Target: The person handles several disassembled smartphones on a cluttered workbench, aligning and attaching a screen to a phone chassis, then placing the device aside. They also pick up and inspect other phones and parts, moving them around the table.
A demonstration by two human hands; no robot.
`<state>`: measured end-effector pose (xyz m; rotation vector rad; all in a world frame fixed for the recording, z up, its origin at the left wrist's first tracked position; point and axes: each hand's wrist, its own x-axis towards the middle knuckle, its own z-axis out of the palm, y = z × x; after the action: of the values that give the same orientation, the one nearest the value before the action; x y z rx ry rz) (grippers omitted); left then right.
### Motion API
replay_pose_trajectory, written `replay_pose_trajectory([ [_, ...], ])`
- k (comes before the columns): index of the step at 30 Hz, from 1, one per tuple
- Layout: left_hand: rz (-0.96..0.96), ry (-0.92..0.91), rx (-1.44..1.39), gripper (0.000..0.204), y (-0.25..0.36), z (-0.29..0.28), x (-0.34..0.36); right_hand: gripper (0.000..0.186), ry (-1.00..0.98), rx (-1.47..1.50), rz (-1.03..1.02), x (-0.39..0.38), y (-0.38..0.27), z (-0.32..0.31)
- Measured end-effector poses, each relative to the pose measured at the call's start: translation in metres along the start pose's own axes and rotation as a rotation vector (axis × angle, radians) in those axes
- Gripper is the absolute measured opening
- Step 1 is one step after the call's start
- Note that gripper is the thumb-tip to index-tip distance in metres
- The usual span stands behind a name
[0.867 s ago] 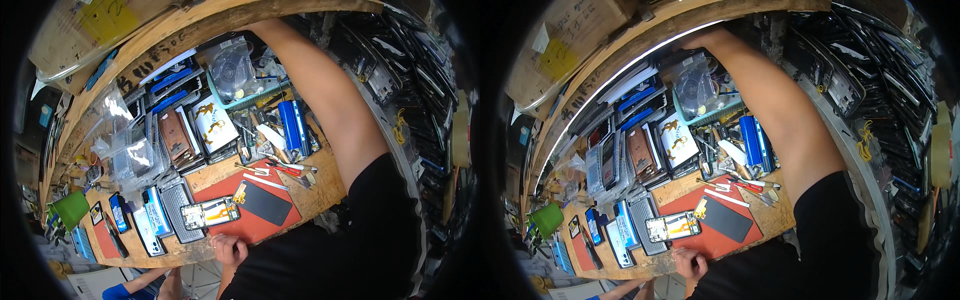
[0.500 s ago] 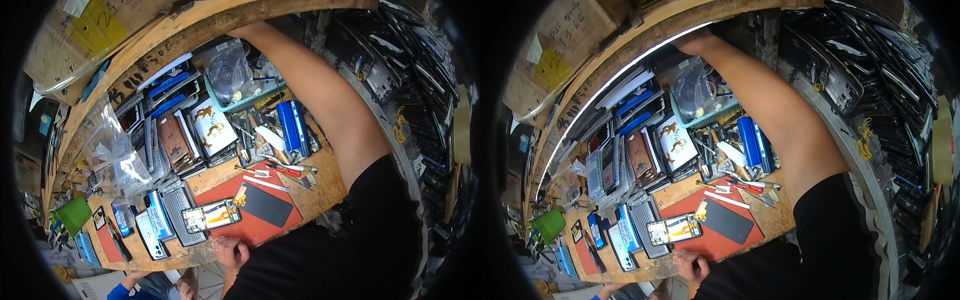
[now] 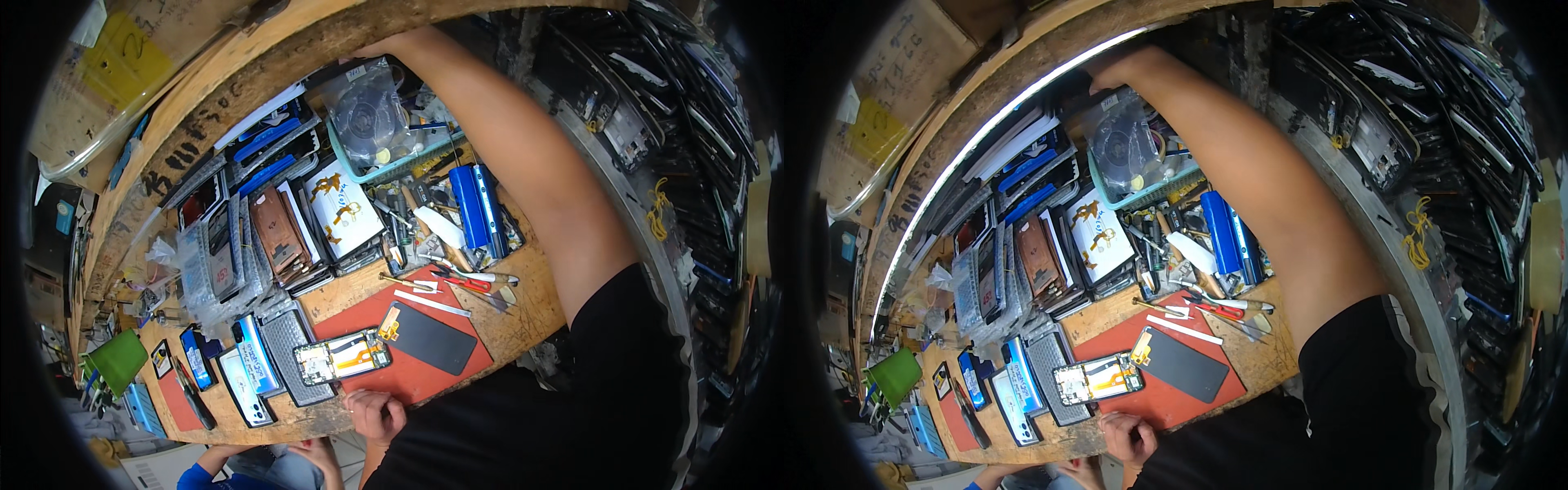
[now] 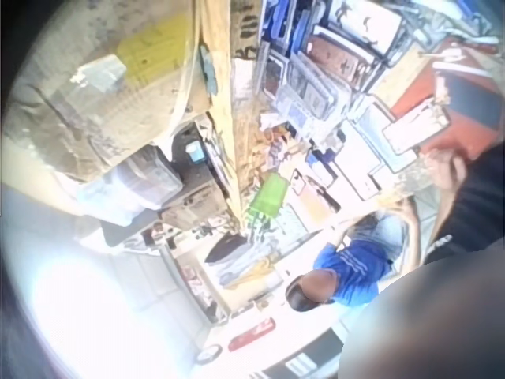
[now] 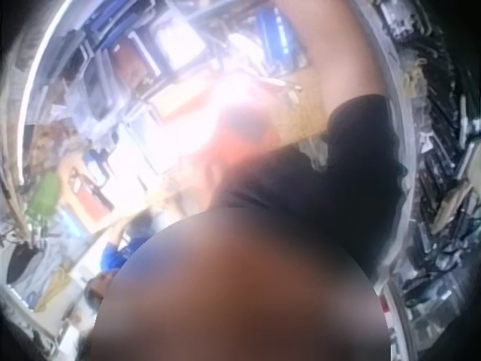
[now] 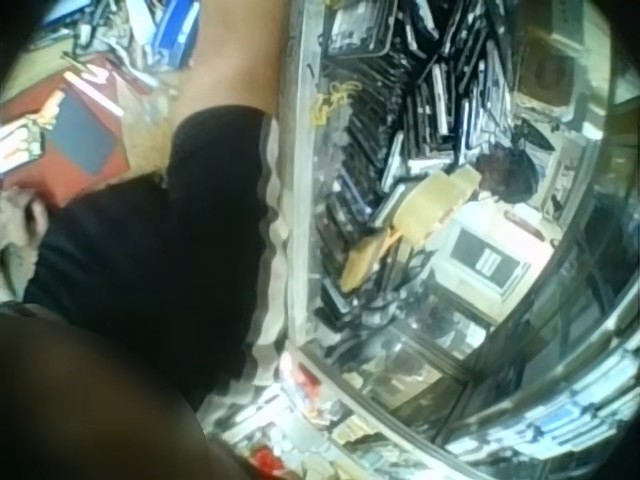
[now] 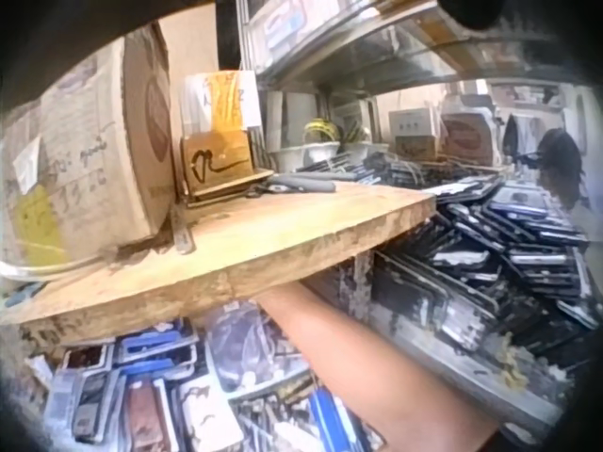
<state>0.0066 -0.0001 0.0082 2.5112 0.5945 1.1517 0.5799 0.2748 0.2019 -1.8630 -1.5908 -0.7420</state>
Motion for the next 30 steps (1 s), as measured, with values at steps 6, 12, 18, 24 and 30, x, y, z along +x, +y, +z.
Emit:
replay_pose_trajectory([
  [6,-0.013,0.019,0.004,0.022,-0.001,0.001,-0.002,0.052,0.085,0.241,0.037,-0.011,0.013,-0.005],
  [12,0.01,0.03,-0.035,0.021,-0.002,0.002,-0.001,0.054,0.128,0.495,0.08,-0.023,0.022,-0.006],
  [18,0.003,0.029,-0.007,0.021,-0.005,0.003,-0.007,0.057,0.155,0.731,0.118,-0.029,0.023,-0.005],
  [24,-0.017,0.014,-0.011,0.021,-0.008,0.004,-0.013,0.06,0.188,0.909,0.141,-0.029,0.023,-0.003],
  [30,-0.027,0.021,-0.047,0.021,-0.006,0.003,-0.011,0.063,0.197,0.99,0.148,-0.028,0.021,-0.001],
])
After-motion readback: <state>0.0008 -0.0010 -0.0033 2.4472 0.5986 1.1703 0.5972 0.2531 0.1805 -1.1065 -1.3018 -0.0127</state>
